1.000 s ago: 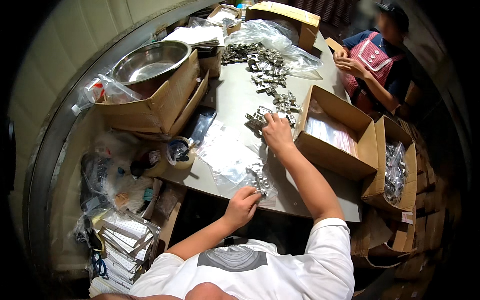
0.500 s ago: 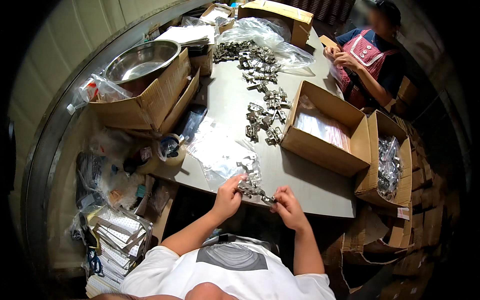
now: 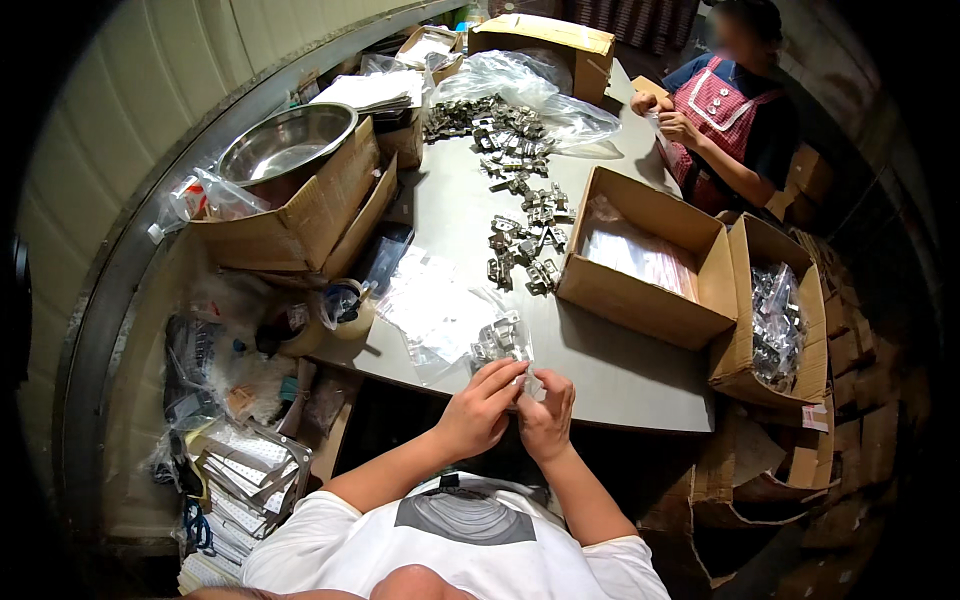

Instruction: The person sorts metal hinges from a pile on a table and places them into small plastic bags by hand.

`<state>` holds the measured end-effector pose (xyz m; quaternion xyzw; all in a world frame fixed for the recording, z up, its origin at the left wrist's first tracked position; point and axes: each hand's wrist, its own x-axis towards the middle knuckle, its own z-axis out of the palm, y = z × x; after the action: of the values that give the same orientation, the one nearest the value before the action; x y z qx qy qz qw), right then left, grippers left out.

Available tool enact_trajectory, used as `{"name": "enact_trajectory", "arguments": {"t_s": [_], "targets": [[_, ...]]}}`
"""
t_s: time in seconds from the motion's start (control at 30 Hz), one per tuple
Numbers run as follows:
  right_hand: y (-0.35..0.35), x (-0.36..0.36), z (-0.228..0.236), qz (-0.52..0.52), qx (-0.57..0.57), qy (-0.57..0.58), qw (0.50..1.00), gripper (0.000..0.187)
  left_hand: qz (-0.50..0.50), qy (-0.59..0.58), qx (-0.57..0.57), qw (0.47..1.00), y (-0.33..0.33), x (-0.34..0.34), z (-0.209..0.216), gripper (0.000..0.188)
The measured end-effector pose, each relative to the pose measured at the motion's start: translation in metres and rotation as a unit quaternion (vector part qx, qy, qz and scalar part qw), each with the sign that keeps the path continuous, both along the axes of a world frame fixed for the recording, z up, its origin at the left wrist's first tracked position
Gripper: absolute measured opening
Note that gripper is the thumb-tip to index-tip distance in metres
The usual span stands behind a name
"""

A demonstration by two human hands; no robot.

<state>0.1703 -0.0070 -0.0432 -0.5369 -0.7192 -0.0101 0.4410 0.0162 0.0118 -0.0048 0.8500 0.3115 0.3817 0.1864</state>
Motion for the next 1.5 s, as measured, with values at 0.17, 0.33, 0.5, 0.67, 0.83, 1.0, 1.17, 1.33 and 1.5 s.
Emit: {"name": "enact_trajectory", "arguments": {"t_s": [0.17, 0.33, 0.5, 0.67, 0.83, 1.0, 1.17, 1.33, 1.5], "targets": [[0.010, -0.001, -0.021, -0.086, 0.036, -0.201, 0.975, 0.022, -0.003, 0.023, -0.022, 0.999, -0.016, -0.009, -0.017, 0.051], [0.007, 0.004, 0.025, 0.033, -0.037, -0.172, 0.984, 0.028, 0.117, 0.051, 0.042, 0.991, 0.002, -0.042, -0.019, 0.026], [0.033, 0.022, 0.042, 0.115, 0.040, -0.115, 0.986, 0.010, 0.056, 0.056, 0.103, 0.992, 0.042, -0.053, 0.025, 0.018], [0.053, 0.040, 0.116, 0.120, 0.019, -0.034, 0.992, 0.010, 0.004, -0.065, 0.100, 0.993, 0.076, -0.046, 0.082, 0.023], [0.038, 0.051, 0.150, 0.152, 0.033, 0.009, 0.988, 0.022, -0.067, -0.191, 0.052, 0.978, 0.067, -0.018, 0.101, 0.016], [0.013, 0.042, 0.149, 0.208, -0.027, -0.006, 0.978, 0.021, -0.115, -0.147, 0.030, 0.982, 0.036, -0.001, 0.095, 0.039], [-0.002, 0.039, 0.148, 0.201, -0.024, -0.017, 0.979, 0.023, -0.127, -0.150, 0.017, 0.980, 0.025, 0.005, 0.082, 0.046], [-0.017, 0.042, 0.139, 0.129, -0.007, -0.083, 0.988, 0.021, -0.122, -0.167, 0.006, 0.978, 0.016, 0.008, 0.069, 0.047], [-0.031, 0.069, 0.122, 0.055, -0.031, -0.080, 0.995, 0.017, -0.110, -0.260, -0.056, 0.958, 0.015, -0.009, 0.062, 0.046]]}}
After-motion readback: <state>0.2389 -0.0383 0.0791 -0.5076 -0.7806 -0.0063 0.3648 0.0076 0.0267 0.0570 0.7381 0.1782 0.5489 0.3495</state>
